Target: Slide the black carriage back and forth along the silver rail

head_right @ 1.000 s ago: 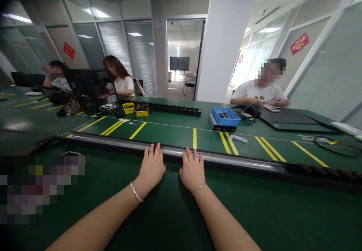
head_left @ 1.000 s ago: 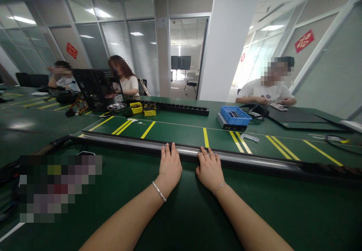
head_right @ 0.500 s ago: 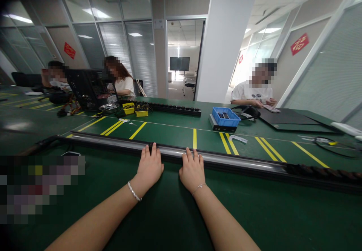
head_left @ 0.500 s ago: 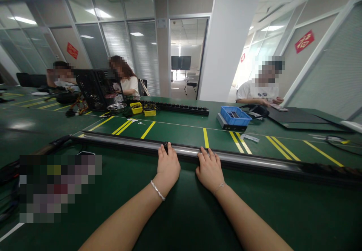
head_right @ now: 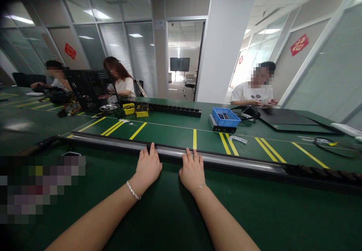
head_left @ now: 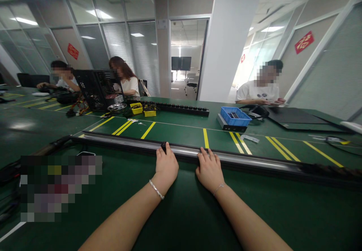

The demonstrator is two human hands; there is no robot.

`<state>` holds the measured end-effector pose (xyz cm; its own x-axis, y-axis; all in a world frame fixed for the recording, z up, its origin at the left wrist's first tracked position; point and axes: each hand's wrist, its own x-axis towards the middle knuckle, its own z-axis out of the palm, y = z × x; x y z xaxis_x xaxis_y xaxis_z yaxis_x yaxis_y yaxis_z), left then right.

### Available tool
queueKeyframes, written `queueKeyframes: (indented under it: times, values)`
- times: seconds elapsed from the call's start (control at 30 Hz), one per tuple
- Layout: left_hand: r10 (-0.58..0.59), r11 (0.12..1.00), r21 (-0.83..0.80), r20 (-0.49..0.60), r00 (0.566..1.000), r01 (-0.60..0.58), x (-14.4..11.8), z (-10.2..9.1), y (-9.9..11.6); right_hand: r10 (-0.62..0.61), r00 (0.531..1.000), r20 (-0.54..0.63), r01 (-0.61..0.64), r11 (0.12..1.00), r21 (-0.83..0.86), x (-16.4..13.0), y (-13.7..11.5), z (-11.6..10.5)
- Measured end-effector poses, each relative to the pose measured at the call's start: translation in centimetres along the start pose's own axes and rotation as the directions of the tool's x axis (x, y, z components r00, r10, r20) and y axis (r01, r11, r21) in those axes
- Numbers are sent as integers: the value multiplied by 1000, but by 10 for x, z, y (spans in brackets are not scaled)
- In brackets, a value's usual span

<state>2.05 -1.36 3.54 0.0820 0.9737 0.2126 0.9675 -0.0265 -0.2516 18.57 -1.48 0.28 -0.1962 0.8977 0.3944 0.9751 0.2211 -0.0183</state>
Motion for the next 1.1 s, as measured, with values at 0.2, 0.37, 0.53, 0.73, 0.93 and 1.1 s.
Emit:
queueKeyframes:
  times: [0.2,0.37,0.53,0.73,0.93,1.1]
  values:
    - [2,1000,-28,33,999,-1,1,-2,-6,-1,1000,3,1,1000,1,1,0,1]
    - [1,999,-54,76,997,3,2,-3,-10,1,1000,8,-1,1000,-3,1,0,0]
    - [3,999,-55,65,998,1,1,-1,-9,5,1000,4,-5,1000,-4,0,0,0]
    - [-34,999,-6,70,997,34,2,4,-12,5,1000,9,-5,1000,-1,0,-1,-1]
    - [-42,999,-31,97,994,45,4,3,-12,5,1000,5,-5,1000,4,1,0,-1]
    - [-43,999,-11,102,994,45,2,3,-14,6,1000,7,-6,1000,5,1,0,0]
